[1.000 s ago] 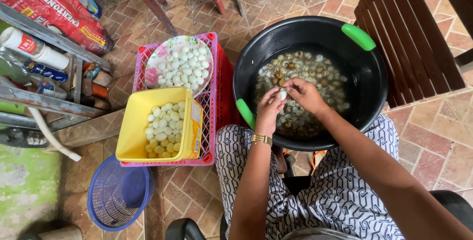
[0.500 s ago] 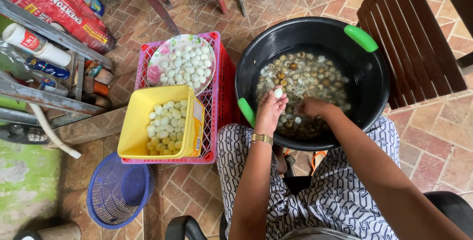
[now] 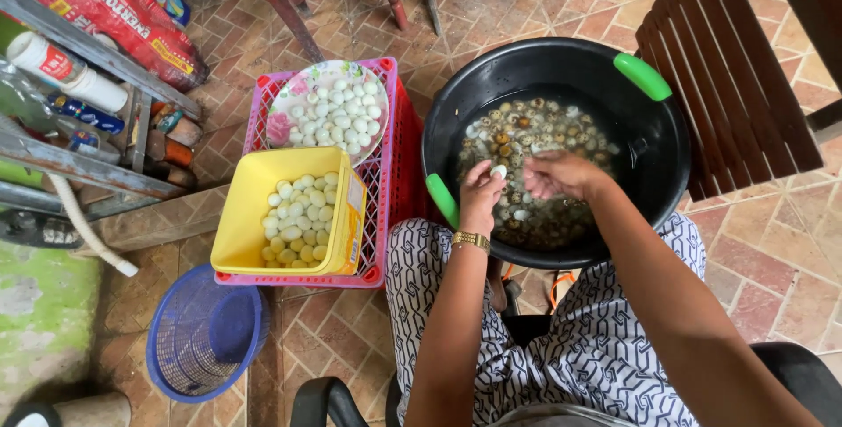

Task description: Peeling the shells off boiled quail eggs and placing them into a container.

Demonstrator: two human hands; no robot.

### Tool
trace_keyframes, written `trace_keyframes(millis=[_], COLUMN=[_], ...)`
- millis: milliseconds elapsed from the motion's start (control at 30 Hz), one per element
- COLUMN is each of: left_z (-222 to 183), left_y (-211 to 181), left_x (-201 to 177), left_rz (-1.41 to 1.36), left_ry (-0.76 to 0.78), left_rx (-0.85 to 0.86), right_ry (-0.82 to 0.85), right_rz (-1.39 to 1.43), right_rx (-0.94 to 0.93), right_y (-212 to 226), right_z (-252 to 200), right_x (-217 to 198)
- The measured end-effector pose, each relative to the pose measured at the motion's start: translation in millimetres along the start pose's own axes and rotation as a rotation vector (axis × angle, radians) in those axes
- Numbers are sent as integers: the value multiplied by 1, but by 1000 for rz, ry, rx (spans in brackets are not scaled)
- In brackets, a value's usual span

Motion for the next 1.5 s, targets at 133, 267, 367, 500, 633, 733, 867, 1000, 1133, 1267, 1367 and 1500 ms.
trace_keyframes(millis=[133, 267, 367, 500, 633, 733, 867, 1000, 1133, 1267, 1367, 1500], left_z=[-25, -27, -30, -24, -26, -19, -18, -17, -12, -13, -10, -29], left_y=[-10, -38, -26, -22, -25, -10, -16, -18, -11, -19, -15, -41], left_x=[16, 32, 33, 30, 35, 30, 22, 19, 16, 16, 14, 24], left_rz=[-29, -41, -71, -52, -53, -115, -25, 22, 28, 83, 26, 41], left_ry=[36, 164, 220, 246, 261, 260, 204, 140, 126, 89, 82, 56], left_rx=[11, -23, -65, -81, -107, -112, -51, -45, -55, -46, -20, 58], right_ry=[50, -20, -27, -14, -42, -64, -85, 203, 348, 444, 457, 417], right_rz=[-182, -982, -1068, -1002, -1000, -978, -422, 435, 548, 635, 670, 616], right_rx=[-177, -187, -150, -255, -406, -496, -498, -500, -471, -457, -446, -404], right_y=[84, 138, 127, 103, 108, 97, 89, 71, 55, 43, 40, 44], right_z=[-41, -41, -53, -36, -41, -37, -46, -50, -44, -35, -34, -34], right_x=[51, 66, 73, 65, 71, 63, 46, 52, 62, 71, 78, 82])
Point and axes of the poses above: each hand's wrist, its own z-axis towards the middle knuckle, its own x-axis out of the palm, y = z × x, the point moved 10 cm from there along z, towards the middle knuckle, and after that the axes turned 14 degrees about y, right-handed, at the moved point
